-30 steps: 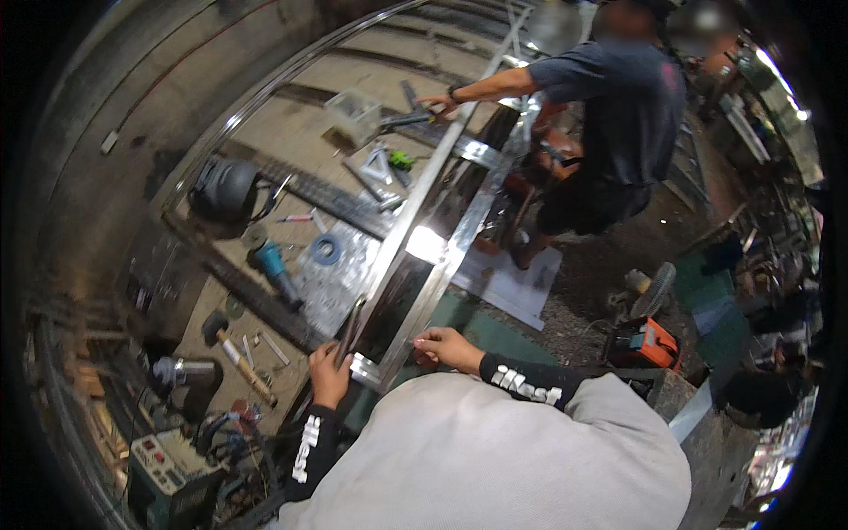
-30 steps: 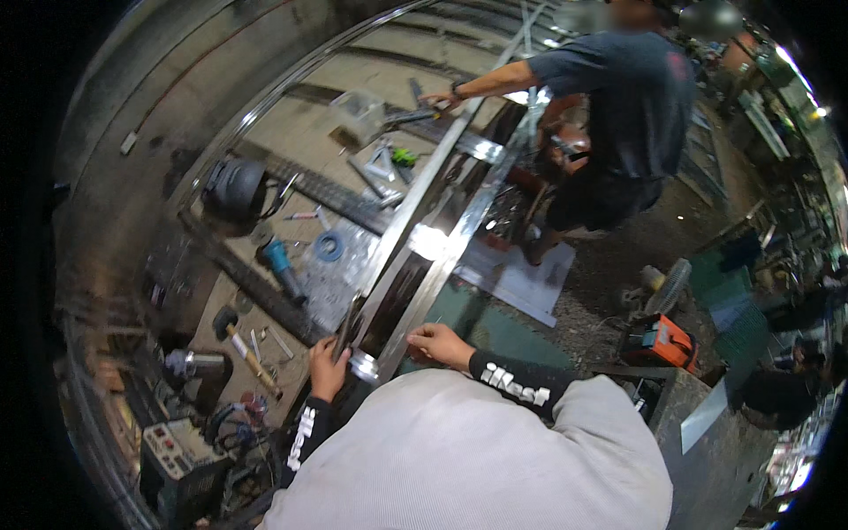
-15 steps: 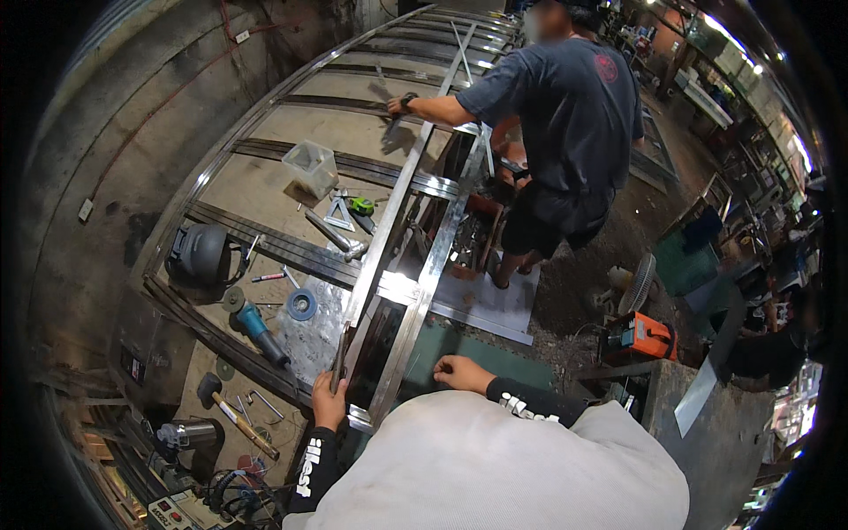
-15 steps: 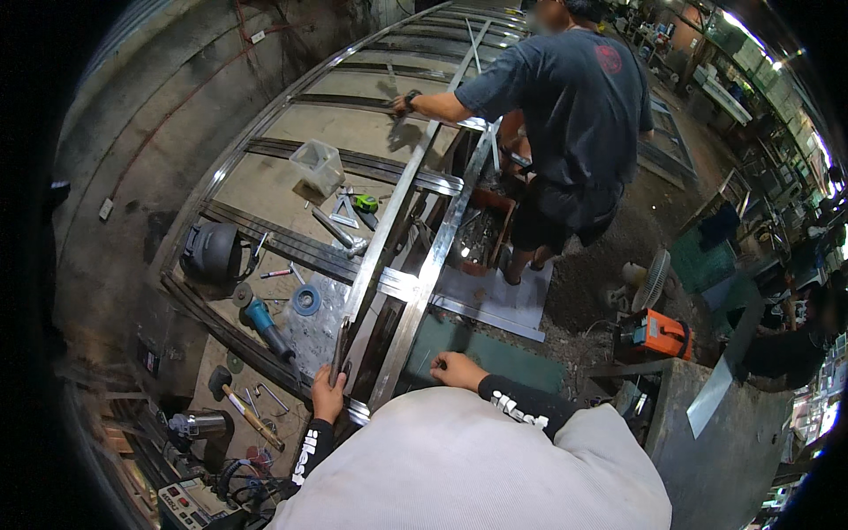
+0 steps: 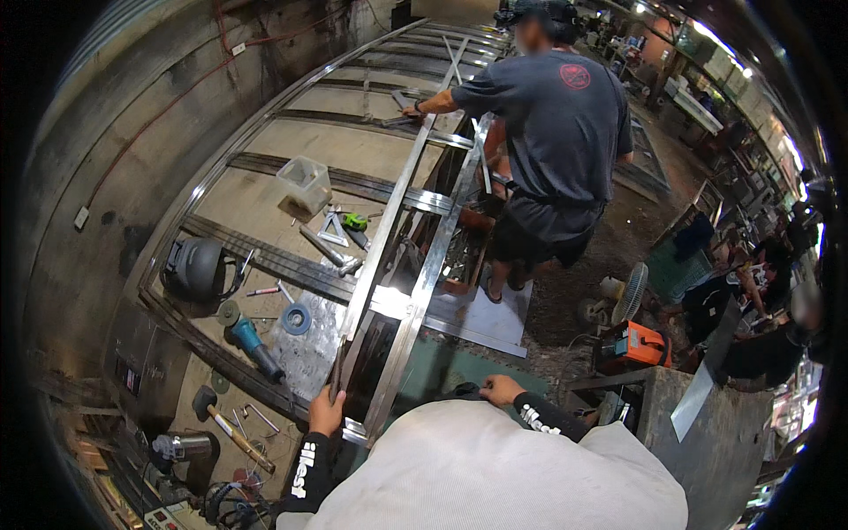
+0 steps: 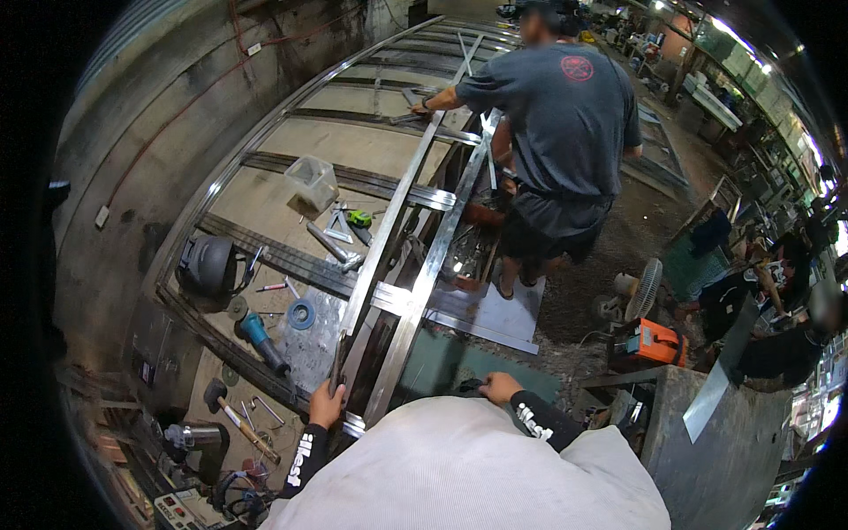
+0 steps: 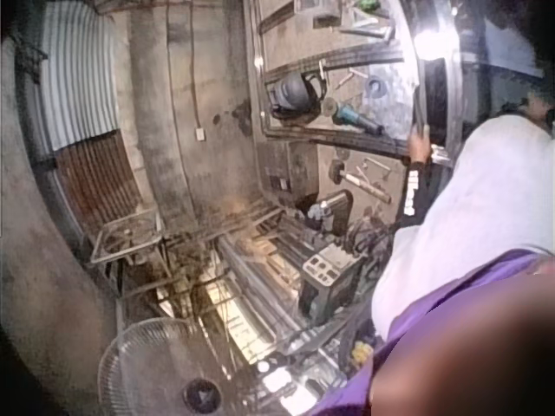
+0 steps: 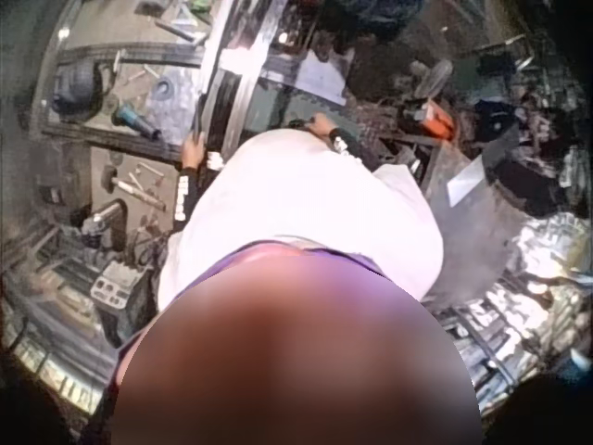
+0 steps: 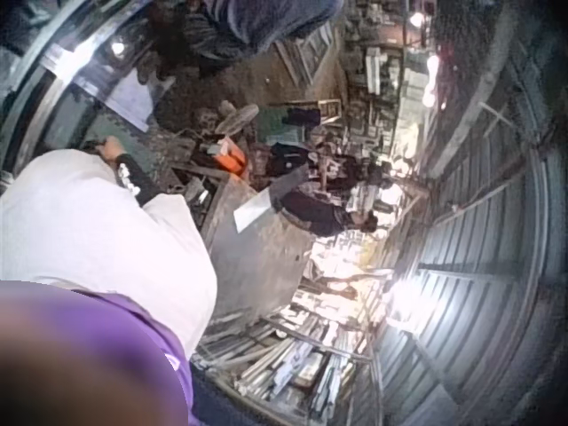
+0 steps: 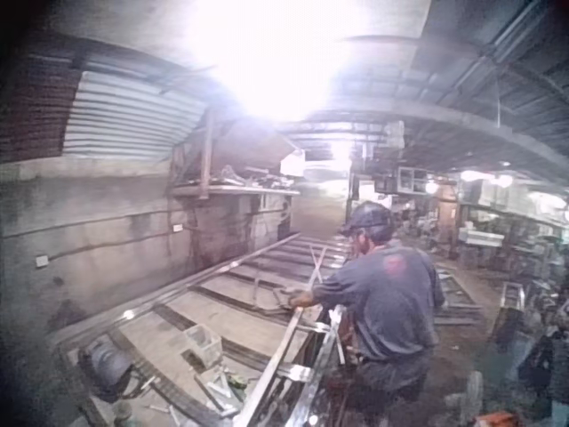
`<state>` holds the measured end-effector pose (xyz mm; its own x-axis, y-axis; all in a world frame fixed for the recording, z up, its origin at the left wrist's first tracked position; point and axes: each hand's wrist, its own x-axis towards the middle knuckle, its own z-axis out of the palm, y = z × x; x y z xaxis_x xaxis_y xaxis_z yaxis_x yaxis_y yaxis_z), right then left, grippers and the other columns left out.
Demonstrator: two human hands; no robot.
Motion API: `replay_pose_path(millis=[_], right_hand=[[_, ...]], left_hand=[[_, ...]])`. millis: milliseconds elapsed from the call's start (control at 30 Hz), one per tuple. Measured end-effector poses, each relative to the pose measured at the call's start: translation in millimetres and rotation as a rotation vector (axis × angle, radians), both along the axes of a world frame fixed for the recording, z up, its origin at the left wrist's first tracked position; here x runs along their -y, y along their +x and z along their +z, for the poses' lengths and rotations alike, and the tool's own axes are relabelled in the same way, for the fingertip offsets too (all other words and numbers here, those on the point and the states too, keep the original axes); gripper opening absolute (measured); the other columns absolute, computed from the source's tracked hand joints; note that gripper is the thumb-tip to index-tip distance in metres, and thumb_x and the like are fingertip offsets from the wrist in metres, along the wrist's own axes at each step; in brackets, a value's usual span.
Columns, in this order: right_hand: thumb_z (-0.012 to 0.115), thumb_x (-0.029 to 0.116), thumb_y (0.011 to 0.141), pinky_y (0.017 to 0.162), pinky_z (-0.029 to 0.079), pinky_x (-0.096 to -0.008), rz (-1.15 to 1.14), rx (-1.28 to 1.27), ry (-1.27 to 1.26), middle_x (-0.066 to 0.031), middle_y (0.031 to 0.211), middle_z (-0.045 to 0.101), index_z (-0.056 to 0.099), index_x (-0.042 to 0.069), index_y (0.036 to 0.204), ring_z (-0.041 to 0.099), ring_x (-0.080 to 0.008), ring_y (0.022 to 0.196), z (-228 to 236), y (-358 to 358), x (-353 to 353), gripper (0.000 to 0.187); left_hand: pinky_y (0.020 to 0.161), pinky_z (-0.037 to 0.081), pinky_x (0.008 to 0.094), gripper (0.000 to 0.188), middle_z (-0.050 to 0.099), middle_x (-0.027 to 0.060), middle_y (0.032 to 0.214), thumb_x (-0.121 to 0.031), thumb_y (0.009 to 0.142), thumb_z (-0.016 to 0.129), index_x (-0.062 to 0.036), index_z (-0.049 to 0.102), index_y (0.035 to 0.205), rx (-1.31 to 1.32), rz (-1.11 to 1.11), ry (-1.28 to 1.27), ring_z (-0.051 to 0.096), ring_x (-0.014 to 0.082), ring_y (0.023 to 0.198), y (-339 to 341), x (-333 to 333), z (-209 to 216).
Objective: The person measures and marks a metal frame with a tape measure and marker, then uses an angle grinder to cut the metal, producing sparks. They also use a hammer to adjust the frame and a clamp to hold pieces in place.
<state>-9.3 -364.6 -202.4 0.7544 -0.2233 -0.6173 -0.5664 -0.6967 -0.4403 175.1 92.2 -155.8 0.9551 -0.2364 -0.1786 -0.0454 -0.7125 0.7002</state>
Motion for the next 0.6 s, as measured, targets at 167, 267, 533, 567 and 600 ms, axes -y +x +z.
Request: replay_pose_path(millis=[167,267,533,567,600], right_hand=[[0.072,0.039,0.090,0.093,0.055,-0.0472,0.094,-0.193,-0.174,-0.0229,0.115,0.074,0.074,0.002,0.117,0.070,-0.0403,0.110,-27,-36,45,0.046],[0.071,0.038,0.091,0.093,0.055,-0.0481,-0.023,-0.113,-0.143,-0.0234,0.112,0.074,0.074,0.002,0.114,0.070,-0.0413,0.106,-38,-50,54,0.043],[0.067,0.034,0.091,0.090,0.055,-0.0496,-0.162,-0.064,-0.058,-0.0225,0.109,0.074,0.074,0.004,0.111,0.070,-0.0413,0.104,-60,-69,41,0.037],[0.068,0.034,0.092,0.090,0.055,-0.0498,-0.165,-0.072,-0.040,-0.0219,0.109,0.075,0.074,0.003,0.109,0.070,-0.0414,0.103,-63,-71,43,0.036],[0.068,0.033,0.093,0.088,0.056,-0.0485,-0.132,-0.024,-0.077,-0.0206,0.107,0.075,0.074,0.003,0.108,0.071,-0.0392,0.099,-66,-73,44,0.035]], left_hand=[[0.082,0.054,0.0524,0.034,0.073,0.0267,0.096,-0.030,0.095,0.070,-0.0014,0.067,0.113,0.051,-0.051,0.033,0.069,0.0492,0.095,-1,2,12],[0.083,0.053,0.0535,0.033,0.072,0.0275,0.098,-0.028,0.094,0.071,-0.0007,0.065,0.112,0.051,-0.071,0.033,0.068,0.0496,0.098,1,1,13],[0.090,0.053,0.0533,0.047,0.071,0.0306,0.106,-0.028,0.086,0.077,0.0028,0.063,0.119,0.021,-0.089,0.045,0.066,0.0509,0.104,2,-8,-6],[0.092,0.053,0.0528,0.052,0.070,0.0319,0.107,-0.030,0.085,0.078,0.0041,0.063,0.121,-0.024,-0.095,0.014,0.066,0.0515,0.106,4,-10,-9],[0.092,0.053,0.0529,0.053,0.070,0.0327,0.107,-0.030,0.084,0.078,0.0048,0.063,0.121,-0.041,-0.089,0.027,0.066,0.0517,0.106,4,-9,-12]])
